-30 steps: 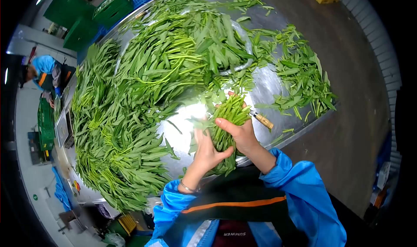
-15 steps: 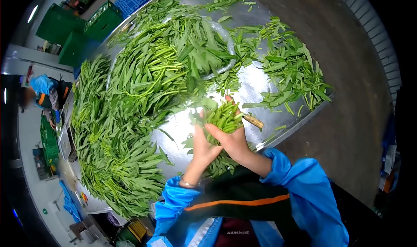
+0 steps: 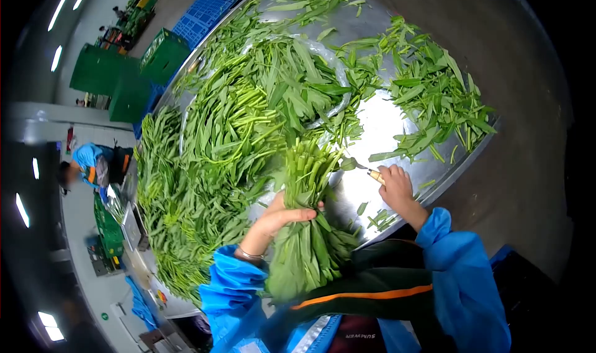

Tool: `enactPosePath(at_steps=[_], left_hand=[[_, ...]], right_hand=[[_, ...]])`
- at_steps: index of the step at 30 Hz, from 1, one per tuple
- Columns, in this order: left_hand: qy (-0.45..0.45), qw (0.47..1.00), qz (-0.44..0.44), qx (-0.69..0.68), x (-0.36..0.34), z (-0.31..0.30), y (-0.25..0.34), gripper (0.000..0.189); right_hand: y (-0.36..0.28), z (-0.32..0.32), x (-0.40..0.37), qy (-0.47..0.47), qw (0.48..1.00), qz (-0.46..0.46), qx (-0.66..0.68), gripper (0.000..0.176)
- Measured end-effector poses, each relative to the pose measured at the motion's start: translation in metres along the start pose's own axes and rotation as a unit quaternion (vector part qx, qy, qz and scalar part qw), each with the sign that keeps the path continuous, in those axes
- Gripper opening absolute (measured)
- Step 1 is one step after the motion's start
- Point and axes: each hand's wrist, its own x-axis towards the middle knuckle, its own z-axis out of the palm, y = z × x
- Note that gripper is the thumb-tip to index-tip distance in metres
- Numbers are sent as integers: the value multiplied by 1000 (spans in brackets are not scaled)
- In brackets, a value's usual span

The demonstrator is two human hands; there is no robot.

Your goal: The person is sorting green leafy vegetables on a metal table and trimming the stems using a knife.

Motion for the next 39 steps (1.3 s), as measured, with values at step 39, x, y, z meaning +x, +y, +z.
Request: enactPosePath(at_steps=[39], left_hand=[[52,998,-29,-22,36,28,26,34]], right_hand=[[-56,-59,5,103,979,-61,163,24]])
